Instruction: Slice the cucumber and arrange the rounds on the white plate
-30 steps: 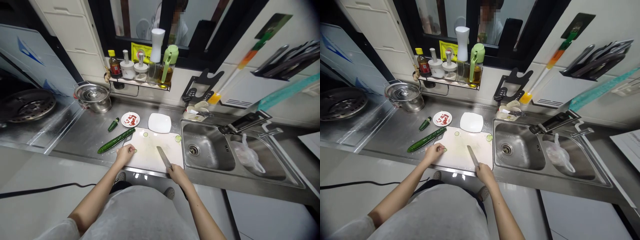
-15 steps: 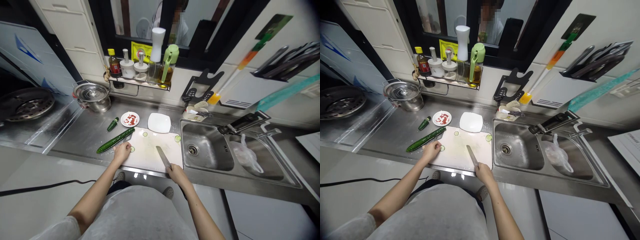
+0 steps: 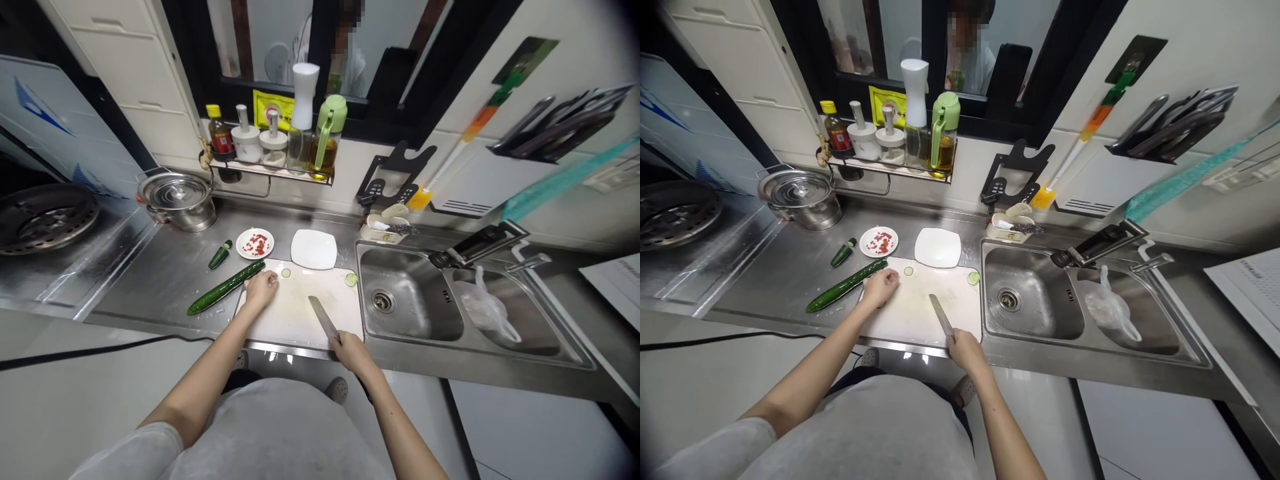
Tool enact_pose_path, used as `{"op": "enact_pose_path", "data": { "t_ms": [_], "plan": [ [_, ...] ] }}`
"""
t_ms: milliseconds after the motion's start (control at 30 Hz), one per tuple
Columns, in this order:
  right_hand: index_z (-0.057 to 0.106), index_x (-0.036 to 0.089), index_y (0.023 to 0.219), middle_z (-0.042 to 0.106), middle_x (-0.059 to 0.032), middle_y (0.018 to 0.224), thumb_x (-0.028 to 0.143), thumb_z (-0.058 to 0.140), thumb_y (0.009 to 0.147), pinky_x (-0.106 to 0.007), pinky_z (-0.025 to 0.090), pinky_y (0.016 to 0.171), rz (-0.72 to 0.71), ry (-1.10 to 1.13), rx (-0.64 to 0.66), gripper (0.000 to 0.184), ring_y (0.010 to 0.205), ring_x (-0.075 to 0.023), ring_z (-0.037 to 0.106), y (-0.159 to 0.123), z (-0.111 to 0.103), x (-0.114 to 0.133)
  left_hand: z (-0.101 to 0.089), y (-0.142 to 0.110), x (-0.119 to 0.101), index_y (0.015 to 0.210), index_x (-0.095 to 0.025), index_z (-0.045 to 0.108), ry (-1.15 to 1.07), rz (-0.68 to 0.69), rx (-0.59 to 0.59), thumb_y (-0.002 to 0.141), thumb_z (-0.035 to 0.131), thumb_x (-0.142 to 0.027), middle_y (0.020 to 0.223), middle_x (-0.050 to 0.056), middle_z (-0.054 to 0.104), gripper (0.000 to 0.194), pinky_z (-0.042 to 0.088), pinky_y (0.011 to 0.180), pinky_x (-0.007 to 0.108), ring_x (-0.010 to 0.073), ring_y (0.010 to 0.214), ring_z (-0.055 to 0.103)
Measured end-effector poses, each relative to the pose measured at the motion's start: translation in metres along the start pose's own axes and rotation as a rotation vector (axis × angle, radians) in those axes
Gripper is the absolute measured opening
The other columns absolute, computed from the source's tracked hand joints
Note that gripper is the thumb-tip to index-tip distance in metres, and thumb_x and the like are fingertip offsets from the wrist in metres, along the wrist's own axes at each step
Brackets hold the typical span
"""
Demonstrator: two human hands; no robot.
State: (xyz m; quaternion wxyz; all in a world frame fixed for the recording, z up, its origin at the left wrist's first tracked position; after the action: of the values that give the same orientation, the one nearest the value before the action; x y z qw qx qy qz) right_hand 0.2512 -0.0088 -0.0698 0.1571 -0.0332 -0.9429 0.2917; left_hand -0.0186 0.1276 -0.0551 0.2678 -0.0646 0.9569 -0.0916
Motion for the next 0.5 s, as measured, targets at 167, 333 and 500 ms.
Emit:
{"op": "enact_pose_path", "data": {
  "t_ms": [167, 333, 500],
  "plan": [
    [0.067, 0.014, 0.098, 0.070, -0.0132, 0.100, 0.027, 0.043, 0.092, -0.025, 0.034, 0.068, 0.015, -0.014, 0.002, 0.028, 0.094, -0.0208, 0.064, -0.002, -0.002, 0.002, 0.013, 0.025, -0.028, 0.124, -0.029, 0.059, 0.118, 0.037, 0.024, 0.085, 0.049, -0.028, 0.119, 0.011, 0.061, 0.040, 0.033, 0.092, 0.043, 0.0295, 0.112, 0.054],
    [0.067, 0.015, 0.100, 0.071, -0.0134, 0.100, 0.027, 0.042, 0.091, -0.025, 0.035, 0.069, 0.016, -0.006, -0.001, 0.029, 0.094, -0.0213, 0.064, -0.005, -0.003, 0.003, 0.025, 0.037, -0.039, 0.123, -0.029, 0.060, 0.202, 0.078, 0.062, 0.087, 0.046, -0.024, 0.121, 0.013, 0.058, 0.039, 0.029, 0.093, 0.045, 0.0303, 0.113, 0.052],
    [0.068, 0.016, 0.102, 0.071, -0.0127, 0.101, 0.027, 0.041, 0.091, -0.025, 0.035, 0.070, 0.013, 0.007, 0.000, 0.031, 0.094, -0.0211, 0.064, -0.003, 0.000, 0.002, 0.026, 0.041, -0.046, 0.110, -0.026, 0.066, 0.208, 0.112, 0.048, 0.086, 0.045, -0.020, 0.118, 0.013, 0.059, 0.032, 0.028, 0.093, 0.045, 0.0305, 0.112, 0.052]
  ]
}}
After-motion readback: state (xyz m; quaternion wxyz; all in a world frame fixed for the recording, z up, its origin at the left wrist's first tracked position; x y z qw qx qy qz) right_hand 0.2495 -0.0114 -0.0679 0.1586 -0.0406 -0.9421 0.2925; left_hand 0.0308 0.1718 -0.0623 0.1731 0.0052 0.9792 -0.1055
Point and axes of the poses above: each hand's wrist, its own y-axis towards the middle knuckle, its own z-axis out of the palm, x = y × z, the point moved 9 cm from there along y, towards the middle knuckle
